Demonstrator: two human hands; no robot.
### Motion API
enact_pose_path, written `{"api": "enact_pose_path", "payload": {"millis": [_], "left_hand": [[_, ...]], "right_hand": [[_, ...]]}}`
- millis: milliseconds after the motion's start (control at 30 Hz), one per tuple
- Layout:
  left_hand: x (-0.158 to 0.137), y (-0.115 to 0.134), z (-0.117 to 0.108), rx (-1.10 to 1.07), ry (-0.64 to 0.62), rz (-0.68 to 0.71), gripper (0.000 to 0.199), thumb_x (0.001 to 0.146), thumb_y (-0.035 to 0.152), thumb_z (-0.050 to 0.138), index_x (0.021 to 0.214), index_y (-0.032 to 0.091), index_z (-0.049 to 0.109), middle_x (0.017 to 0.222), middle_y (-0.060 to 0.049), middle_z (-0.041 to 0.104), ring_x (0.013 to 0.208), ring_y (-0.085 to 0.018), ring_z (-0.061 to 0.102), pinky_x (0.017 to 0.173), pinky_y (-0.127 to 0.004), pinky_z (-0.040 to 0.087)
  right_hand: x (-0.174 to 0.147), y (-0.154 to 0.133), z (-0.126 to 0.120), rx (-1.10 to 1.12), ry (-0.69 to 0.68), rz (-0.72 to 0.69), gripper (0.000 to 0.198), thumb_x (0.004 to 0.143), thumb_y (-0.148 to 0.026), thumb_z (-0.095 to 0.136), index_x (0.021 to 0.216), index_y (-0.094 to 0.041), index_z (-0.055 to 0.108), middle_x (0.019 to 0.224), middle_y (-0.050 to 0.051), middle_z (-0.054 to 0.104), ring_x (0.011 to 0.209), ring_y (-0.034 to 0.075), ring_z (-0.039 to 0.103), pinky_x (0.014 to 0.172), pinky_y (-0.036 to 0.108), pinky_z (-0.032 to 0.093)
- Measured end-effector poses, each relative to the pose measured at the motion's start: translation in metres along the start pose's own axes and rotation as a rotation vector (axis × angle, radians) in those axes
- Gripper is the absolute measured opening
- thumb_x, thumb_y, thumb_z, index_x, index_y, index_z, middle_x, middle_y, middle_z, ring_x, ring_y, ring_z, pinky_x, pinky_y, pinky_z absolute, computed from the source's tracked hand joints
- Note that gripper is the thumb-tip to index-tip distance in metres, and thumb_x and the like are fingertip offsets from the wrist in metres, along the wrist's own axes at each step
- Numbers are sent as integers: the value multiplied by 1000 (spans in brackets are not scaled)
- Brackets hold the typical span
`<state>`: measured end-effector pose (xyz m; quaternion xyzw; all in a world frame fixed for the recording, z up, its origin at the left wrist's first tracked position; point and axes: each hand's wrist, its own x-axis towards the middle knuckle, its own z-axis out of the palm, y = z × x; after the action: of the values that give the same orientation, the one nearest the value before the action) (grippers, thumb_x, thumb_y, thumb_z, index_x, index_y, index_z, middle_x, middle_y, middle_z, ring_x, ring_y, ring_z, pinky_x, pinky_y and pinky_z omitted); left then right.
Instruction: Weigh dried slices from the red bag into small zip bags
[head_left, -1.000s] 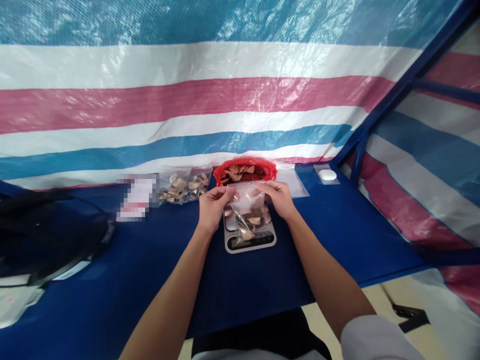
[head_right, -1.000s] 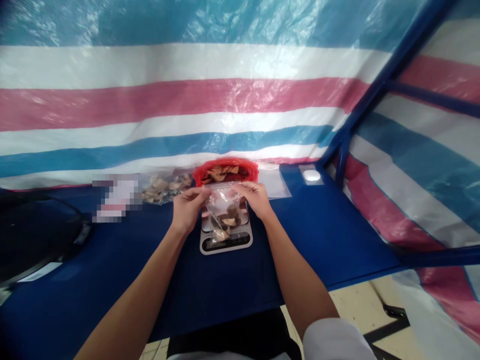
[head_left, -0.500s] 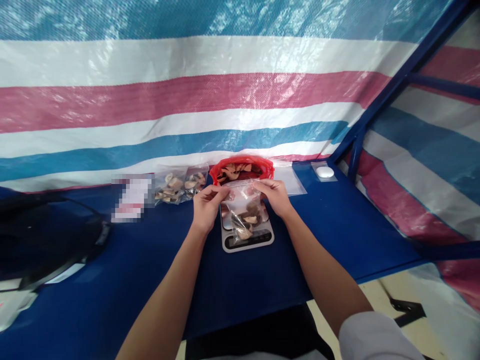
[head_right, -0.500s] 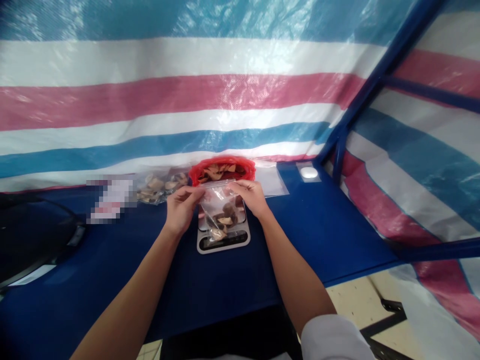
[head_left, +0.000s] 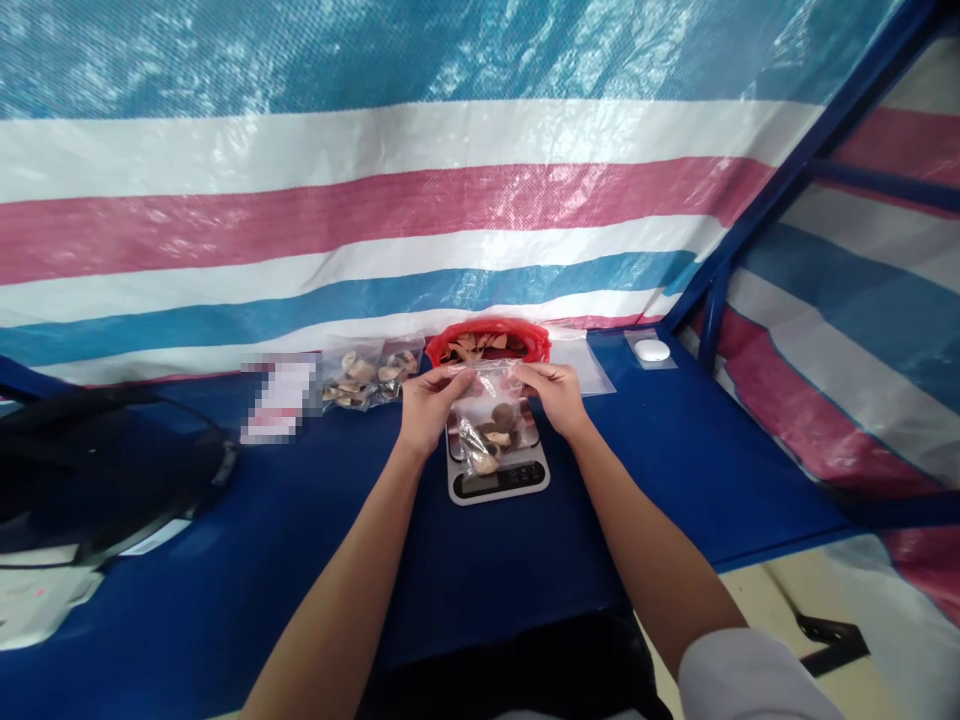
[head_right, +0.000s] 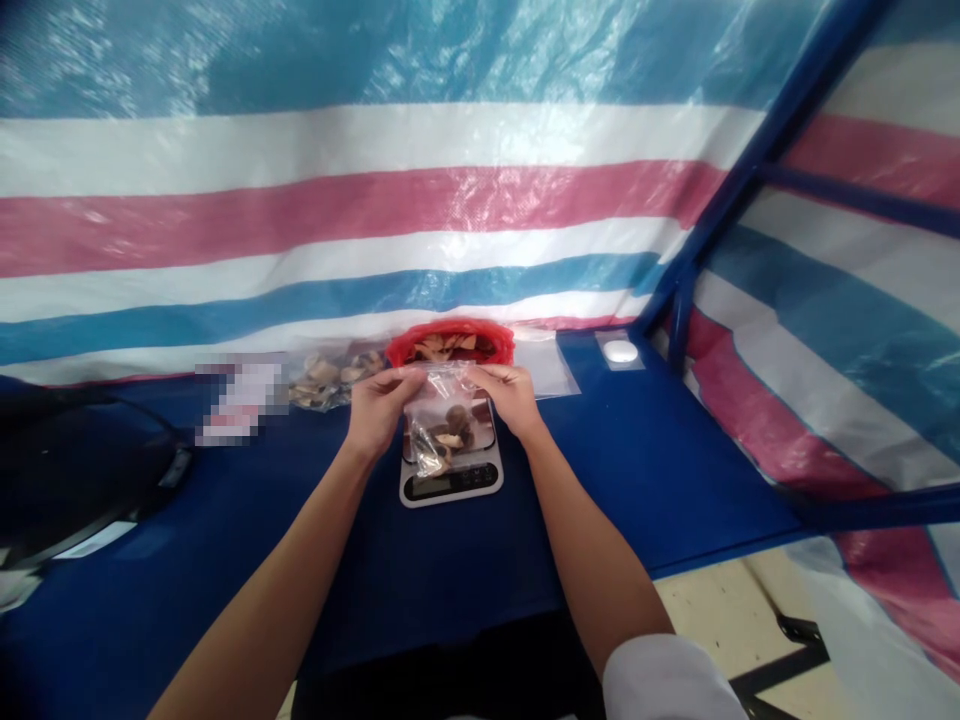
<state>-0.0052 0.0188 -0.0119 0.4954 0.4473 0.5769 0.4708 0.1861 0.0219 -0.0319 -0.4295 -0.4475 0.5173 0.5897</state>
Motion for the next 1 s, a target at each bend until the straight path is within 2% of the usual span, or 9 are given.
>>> {"api": "enact_pose_path", "payload": {"millis": [233, 333, 500, 700, 1000], "left_hand": [[3, -3, 1, 34, -27, 59, 26, 68, 42, 87, 71, 16, 79, 67, -5, 77, 62, -19, 71, 67, -30, 59], [2, -5, -2, 42, -4, 46, 23, 68, 39, 86, 70, 17, 80, 66, -4, 77, 61, -19, 71, 64, -29, 59], [-1, -4, -5, 65, 28, 12, 20, 70, 36, 84, 74, 17, 81, 68, -4, 78, 63, -20, 72, 66, -30, 59], [-3, -5, -3, 101, -51, 27, 22, 72, 38, 83, 77, 17, 82, 69, -4, 78, 64, -19, 71, 67, -29, 58], [-2, -11, -5, 124, -73, 100, 20, 74, 38, 82, 73, 18, 81, 70, -3, 77, 67, -19, 71, 69, -28, 56]], "right_hand": [[0, -2, 0, -61, -37, 34, 33, 68, -50, 84, 80, -20, 81, 75, 4, 78, 63, 19, 70, 57, 30, 57], [-1, -3, 0, -90, -50, 9, 30, 71, -49, 82, 77, -19, 81, 76, 4, 78, 63, 19, 70, 54, 28, 55], [-2, -3, 1, -155, -43, 61, 33, 72, -52, 81, 79, -20, 82, 78, 4, 78, 58, 19, 68, 45, 27, 52], [-4, -1, 1, -201, -69, -34, 30, 73, -51, 80, 75, -21, 82, 76, 4, 78, 63, 20, 70, 55, 29, 57], [-5, -2, 0, -238, -78, -7, 33, 74, -52, 79, 74, -19, 81, 70, 4, 76, 55, 17, 65, 50, 27, 53]]}}
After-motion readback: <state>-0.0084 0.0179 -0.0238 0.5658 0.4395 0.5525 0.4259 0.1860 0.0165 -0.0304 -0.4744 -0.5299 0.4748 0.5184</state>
